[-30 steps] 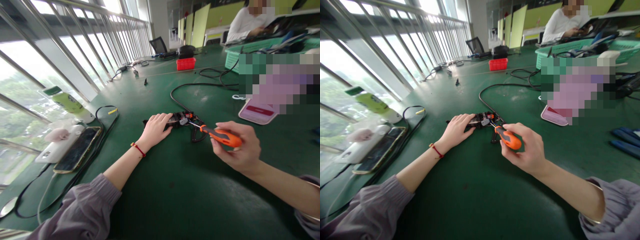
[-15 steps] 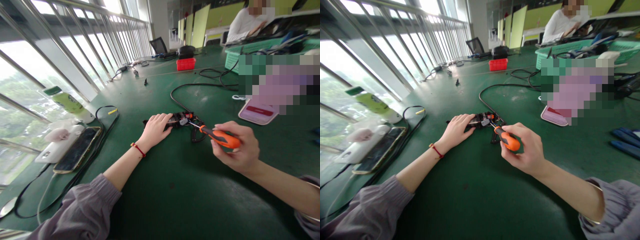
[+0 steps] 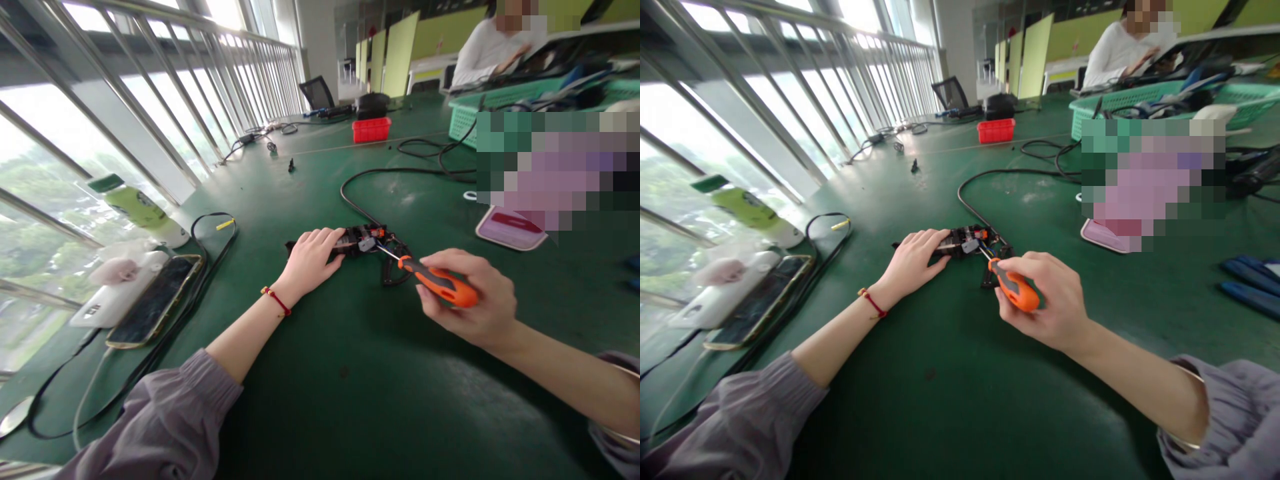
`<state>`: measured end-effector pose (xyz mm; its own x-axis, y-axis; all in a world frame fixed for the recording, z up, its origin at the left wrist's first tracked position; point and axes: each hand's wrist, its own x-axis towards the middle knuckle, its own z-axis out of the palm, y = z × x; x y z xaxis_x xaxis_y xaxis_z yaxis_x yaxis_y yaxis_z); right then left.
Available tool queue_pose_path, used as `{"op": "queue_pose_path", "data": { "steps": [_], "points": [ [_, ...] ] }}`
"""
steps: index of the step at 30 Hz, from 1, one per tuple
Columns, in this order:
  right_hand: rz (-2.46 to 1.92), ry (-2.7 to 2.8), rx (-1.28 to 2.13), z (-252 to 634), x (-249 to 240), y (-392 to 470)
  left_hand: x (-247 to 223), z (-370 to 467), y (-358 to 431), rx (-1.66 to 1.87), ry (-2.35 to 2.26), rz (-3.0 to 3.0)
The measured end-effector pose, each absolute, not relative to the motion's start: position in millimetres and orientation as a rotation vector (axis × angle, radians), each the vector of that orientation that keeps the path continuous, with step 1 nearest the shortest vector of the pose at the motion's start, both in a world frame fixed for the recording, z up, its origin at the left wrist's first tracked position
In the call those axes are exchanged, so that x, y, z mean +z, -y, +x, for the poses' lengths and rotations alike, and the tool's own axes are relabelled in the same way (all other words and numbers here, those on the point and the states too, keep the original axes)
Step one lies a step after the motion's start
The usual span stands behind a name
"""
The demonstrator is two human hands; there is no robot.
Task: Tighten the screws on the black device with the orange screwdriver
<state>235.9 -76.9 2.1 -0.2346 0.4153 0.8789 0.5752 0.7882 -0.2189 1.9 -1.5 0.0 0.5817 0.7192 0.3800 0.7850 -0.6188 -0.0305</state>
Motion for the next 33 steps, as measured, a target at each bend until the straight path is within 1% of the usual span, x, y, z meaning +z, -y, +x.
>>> {"op": "queue_pose_path", "data": {
  "steps": [5, 11, 19, 23, 28, 33],
  "points": [
    [-0.774, 1.894, -0.212, 236.5, 3.7, 78.5, 0.1, 1.7, 1.2, -0.491, 1.253, -2.619],
    [-0.767, 1.838, -0.149, 235.7, 0.6, 76.9, -0.2, 1.7, 1.1, -0.481, 1.258, -2.611],
    [-0.801, 1.848, -0.212, 236.4, 1.1, 78.2, -0.7, 1.2, 1.2, -0.49, 1.244, -2.612],
    [-0.76, 1.82, -0.164, 236.3, 0.3, 76.7, -0.9, 1.2, 1.2, -0.491, 1.247, -2.611],
    [-0.754, 1.906, -0.185, 237.0, 1.4, 76.7, -0.6, 1.3, 1.0, -0.497, 1.25, -2.623],
    [-0.781, 1.834, -0.161, 236.9, -0.1, 77.0, 0.2, 1.5, 1.4, -0.5, 1.26, -2.624]
  ]
}}
